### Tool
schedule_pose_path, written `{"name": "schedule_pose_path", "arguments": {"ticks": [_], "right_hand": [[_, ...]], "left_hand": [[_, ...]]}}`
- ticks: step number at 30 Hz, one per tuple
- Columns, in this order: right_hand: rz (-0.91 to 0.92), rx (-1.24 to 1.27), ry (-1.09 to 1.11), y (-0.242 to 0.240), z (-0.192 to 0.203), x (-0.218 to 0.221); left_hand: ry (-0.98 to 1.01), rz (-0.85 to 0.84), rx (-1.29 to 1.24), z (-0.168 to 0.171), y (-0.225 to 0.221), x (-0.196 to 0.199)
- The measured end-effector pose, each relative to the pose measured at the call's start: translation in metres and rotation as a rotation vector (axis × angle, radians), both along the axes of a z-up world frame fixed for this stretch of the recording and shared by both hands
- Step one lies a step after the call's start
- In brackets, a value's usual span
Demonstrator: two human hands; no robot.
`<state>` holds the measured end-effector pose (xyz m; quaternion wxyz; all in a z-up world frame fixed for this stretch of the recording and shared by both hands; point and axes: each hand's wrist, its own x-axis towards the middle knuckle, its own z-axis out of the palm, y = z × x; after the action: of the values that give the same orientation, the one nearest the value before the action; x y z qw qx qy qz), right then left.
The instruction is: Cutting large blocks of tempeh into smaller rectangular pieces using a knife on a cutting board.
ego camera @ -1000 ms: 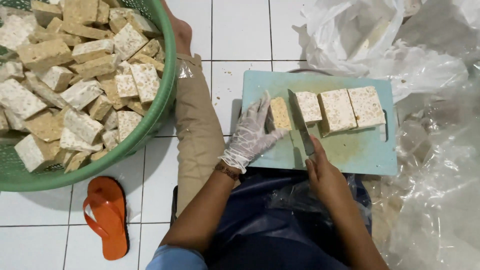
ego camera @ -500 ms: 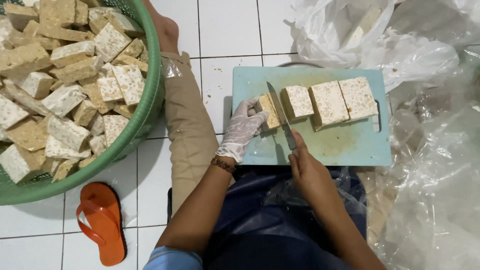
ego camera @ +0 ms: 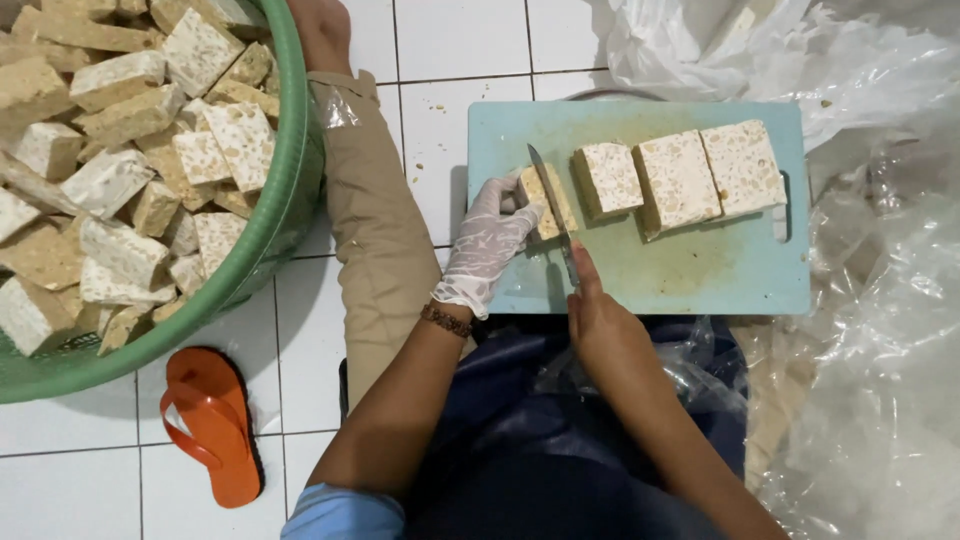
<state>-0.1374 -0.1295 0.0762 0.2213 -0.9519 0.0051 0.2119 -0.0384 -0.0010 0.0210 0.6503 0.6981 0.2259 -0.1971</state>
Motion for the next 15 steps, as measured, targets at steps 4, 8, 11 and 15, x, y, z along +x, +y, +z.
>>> {"name": "schedule_pose_path", "arguments": {"ticks": [4, 8, 11, 15], "right_hand": [[0.089, 0.026, -0.050, -0.011, -0.041, 0.003], [0.197, -0.086, -0.037, -0.009, -0.030, -0.007], [0.253, -0.218, 0.086, -0.024, -0.016, -0.028], [0.101, -0.298, 0.446, -0.046, 0.038, -0.034]], "left_hand": [[-0.044, -0.032, 0.086, -0.013, -0.001, 0.003], [-0.165, -0.245, 0.448, 0.018, -0.008, 0.004], [-0.199, -0.294, 0.656, 0.000, -0.030, 0.011], [-0.031, -0.306, 0.567, 0.026, -0.028, 0.013]]}}
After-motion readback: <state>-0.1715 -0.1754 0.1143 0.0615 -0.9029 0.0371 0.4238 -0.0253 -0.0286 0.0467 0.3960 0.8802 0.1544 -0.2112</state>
